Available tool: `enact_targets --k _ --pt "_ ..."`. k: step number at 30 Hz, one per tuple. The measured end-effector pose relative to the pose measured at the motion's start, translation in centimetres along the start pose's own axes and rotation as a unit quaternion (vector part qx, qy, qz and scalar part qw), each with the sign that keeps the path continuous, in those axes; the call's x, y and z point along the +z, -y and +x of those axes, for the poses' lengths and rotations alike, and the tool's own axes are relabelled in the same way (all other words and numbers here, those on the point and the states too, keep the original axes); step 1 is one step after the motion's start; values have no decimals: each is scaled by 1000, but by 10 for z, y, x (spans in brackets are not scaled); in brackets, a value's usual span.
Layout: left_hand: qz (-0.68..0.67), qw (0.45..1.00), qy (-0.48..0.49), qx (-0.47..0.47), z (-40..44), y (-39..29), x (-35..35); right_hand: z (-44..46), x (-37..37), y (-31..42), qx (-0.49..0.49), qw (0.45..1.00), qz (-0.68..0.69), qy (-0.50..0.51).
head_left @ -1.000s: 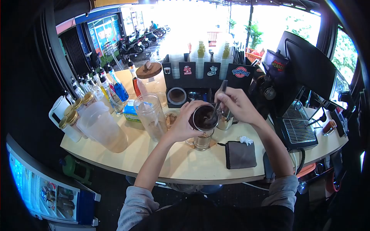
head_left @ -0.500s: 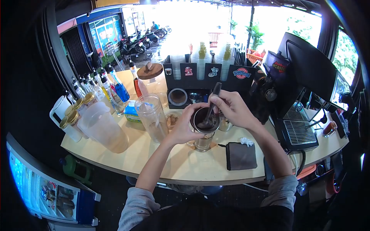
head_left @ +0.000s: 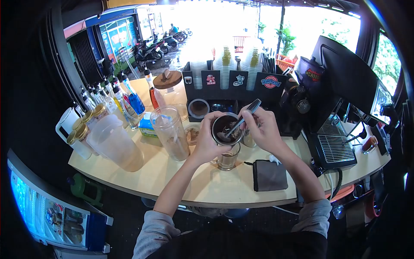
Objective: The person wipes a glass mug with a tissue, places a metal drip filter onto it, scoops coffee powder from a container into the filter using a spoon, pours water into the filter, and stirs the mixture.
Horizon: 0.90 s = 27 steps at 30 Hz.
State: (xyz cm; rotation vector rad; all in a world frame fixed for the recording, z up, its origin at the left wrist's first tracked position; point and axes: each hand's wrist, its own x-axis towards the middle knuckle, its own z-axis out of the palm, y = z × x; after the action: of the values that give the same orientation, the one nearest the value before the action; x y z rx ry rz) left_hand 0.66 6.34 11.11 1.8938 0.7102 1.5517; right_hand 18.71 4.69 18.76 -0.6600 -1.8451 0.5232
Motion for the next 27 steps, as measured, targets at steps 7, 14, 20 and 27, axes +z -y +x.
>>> enact_targets --k 7,14,20,27 --pt "56 998 -26 -4 -1 -1 3 -3 0 -1 5 1000 8 -13" --pt "83 996 -11 -15 -4 0 0 -5 -2 -1 30 999 18 -3" --pt "104 994 -17 -17 -5 -6 1 -5 -9 5 31 999 -26 16" --pt "123 991 -45 -32 -6 -11 5 -8 -5 13 -58 995 -78 22"
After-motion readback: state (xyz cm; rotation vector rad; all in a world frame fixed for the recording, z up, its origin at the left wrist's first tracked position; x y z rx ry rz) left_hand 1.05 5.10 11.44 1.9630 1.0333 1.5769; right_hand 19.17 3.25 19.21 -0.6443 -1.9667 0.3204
